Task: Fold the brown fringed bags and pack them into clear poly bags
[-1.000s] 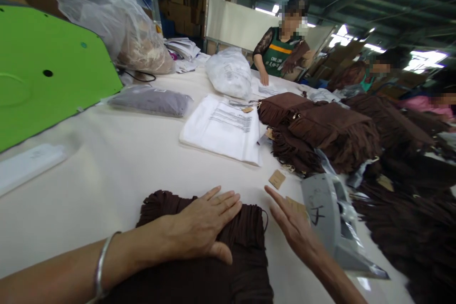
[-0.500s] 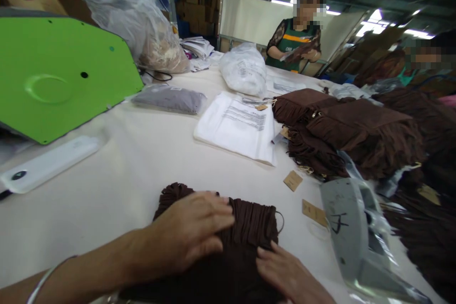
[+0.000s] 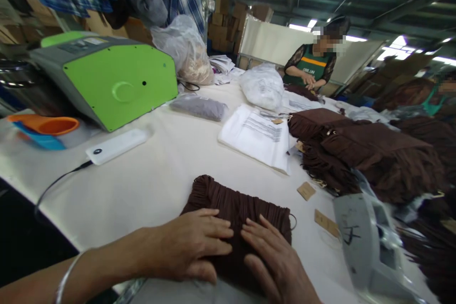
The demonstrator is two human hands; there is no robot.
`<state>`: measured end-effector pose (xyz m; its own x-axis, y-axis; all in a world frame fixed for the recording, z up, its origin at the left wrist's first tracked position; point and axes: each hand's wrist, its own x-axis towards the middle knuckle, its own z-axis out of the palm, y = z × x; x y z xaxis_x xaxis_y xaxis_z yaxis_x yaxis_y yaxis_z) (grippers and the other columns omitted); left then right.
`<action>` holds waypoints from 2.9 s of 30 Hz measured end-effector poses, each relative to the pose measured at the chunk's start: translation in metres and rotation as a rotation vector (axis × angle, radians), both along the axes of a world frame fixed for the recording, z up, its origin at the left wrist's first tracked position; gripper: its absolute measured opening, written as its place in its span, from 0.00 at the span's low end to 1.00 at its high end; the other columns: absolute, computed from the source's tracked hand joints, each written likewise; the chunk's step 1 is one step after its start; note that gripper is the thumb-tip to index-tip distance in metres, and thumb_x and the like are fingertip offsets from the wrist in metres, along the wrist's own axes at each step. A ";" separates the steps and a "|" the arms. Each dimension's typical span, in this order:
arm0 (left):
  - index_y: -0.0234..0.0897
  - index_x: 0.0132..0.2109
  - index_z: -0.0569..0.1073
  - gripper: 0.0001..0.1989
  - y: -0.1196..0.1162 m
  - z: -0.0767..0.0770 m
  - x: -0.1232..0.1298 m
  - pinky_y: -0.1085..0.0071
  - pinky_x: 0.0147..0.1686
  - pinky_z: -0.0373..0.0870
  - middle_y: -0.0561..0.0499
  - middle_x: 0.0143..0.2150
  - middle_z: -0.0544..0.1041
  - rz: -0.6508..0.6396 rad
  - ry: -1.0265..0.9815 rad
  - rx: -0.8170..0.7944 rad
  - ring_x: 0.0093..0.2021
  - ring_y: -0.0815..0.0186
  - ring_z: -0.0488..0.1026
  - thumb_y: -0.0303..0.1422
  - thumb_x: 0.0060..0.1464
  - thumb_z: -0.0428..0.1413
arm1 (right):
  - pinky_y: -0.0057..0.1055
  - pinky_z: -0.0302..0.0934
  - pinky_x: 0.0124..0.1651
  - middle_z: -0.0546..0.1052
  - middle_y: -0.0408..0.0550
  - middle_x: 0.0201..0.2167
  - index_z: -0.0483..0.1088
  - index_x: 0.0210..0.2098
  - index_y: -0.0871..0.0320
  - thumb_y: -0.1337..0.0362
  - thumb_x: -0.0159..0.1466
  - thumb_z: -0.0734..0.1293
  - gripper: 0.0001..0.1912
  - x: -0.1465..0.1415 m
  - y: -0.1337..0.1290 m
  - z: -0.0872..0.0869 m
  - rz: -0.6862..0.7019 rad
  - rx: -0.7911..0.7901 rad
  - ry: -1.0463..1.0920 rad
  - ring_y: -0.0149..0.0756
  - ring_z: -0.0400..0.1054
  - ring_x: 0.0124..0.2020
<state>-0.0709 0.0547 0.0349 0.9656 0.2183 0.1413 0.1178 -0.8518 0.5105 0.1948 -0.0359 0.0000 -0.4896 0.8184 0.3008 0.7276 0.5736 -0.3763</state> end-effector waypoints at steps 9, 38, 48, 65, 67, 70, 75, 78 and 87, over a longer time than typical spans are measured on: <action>0.36 0.65 0.61 0.25 0.057 -0.042 -0.022 0.48 0.64 0.54 0.37 0.67 0.60 0.598 0.091 0.052 0.67 0.53 0.56 0.41 0.65 0.48 | 0.53 0.45 0.68 0.60 0.60 0.65 0.59 0.64 0.66 0.51 0.70 0.56 0.30 -0.038 0.067 -0.002 -0.330 -0.294 0.067 0.47 0.51 0.67; 0.39 0.41 0.71 0.07 0.004 -0.042 -0.027 0.71 0.44 0.68 0.52 0.41 0.72 0.782 -0.115 0.100 0.42 0.66 0.71 0.29 0.64 0.48 | 0.34 0.64 0.41 0.79 0.46 0.33 0.75 0.36 0.56 0.66 0.62 0.62 0.09 -0.104 0.086 0.026 -0.410 -0.404 0.296 0.38 0.72 0.36; 0.36 0.39 0.72 0.04 0.034 -0.047 0.003 0.58 0.46 0.67 0.43 0.41 0.72 0.787 0.021 0.194 0.45 0.54 0.69 0.26 0.57 0.53 | 0.21 0.58 0.22 0.78 0.45 0.26 0.71 0.32 0.60 0.62 0.55 0.67 0.07 -0.101 0.096 0.024 -0.501 -0.874 0.787 0.27 0.69 0.22; 0.35 0.42 0.74 0.14 0.046 -0.043 -0.023 0.66 0.45 0.70 0.47 0.41 0.75 0.752 -0.231 0.027 0.42 0.63 0.72 0.31 0.64 0.44 | 0.22 0.52 0.15 0.75 0.42 0.18 0.73 0.28 0.58 0.64 0.57 0.66 0.05 -0.105 0.085 0.018 -0.491 -0.870 0.608 0.26 0.61 0.14; 0.33 0.49 0.72 0.16 0.055 -0.042 -0.023 0.63 0.50 0.68 0.43 0.48 0.75 0.776 -0.245 0.023 0.48 0.61 0.71 0.31 0.65 0.41 | 0.23 0.48 0.16 0.73 0.40 0.14 0.73 0.24 0.58 0.65 0.56 0.66 0.06 -0.105 0.079 0.021 -0.461 -0.811 0.502 0.26 0.58 0.13; 0.36 0.56 0.69 0.17 0.058 -0.049 -0.019 0.61 0.60 0.61 0.44 0.58 0.72 0.653 -0.219 0.012 0.60 0.61 0.65 0.34 0.64 0.46 | 0.25 0.50 0.21 0.72 0.40 0.14 0.73 0.21 0.57 0.64 0.56 0.65 0.09 -0.097 0.070 0.035 -0.440 -0.689 0.415 0.28 0.60 0.16; 0.36 0.64 0.63 0.26 0.045 -0.067 -0.018 0.53 0.65 0.53 0.41 0.66 0.62 0.422 -0.061 0.015 0.67 0.55 0.57 0.43 0.63 0.50 | 0.29 0.60 0.31 0.78 0.43 0.24 0.77 0.31 0.55 0.57 0.61 0.62 0.13 -0.047 0.049 0.065 -0.520 -0.390 0.315 0.35 0.70 0.27; 0.38 0.64 0.62 0.25 0.043 -0.067 -0.025 0.55 0.66 0.51 0.43 0.67 0.62 0.373 -0.073 0.031 0.67 0.58 0.56 0.44 0.66 0.44 | 0.33 0.64 0.41 0.81 0.46 0.33 0.77 0.37 0.55 0.53 0.61 0.62 0.16 0.002 0.035 0.067 -0.658 -0.222 0.315 0.41 0.73 0.36; 0.44 0.54 0.73 0.17 0.044 -0.071 -0.041 0.58 0.65 0.53 0.51 0.56 0.75 0.339 -0.159 0.118 0.60 0.62 0.68 0.42 0.66 0.46 | 0.41 0.68 0.48 0.80 0.52 0.42 0.77 0.41 0.57 0.60 0.61 0.60 0.17 0.100 -0.010 0.022 -0.711 -0.113 0.023 0.46 0.75 0.42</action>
<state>-0.1122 0.0985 -0.0362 0.8058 0.4943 0.3263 0.3297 -0.8320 0.4461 0.2947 -0.0459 0.0216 0.1788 0.9635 0.1992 0.9018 -0.0795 -0.4248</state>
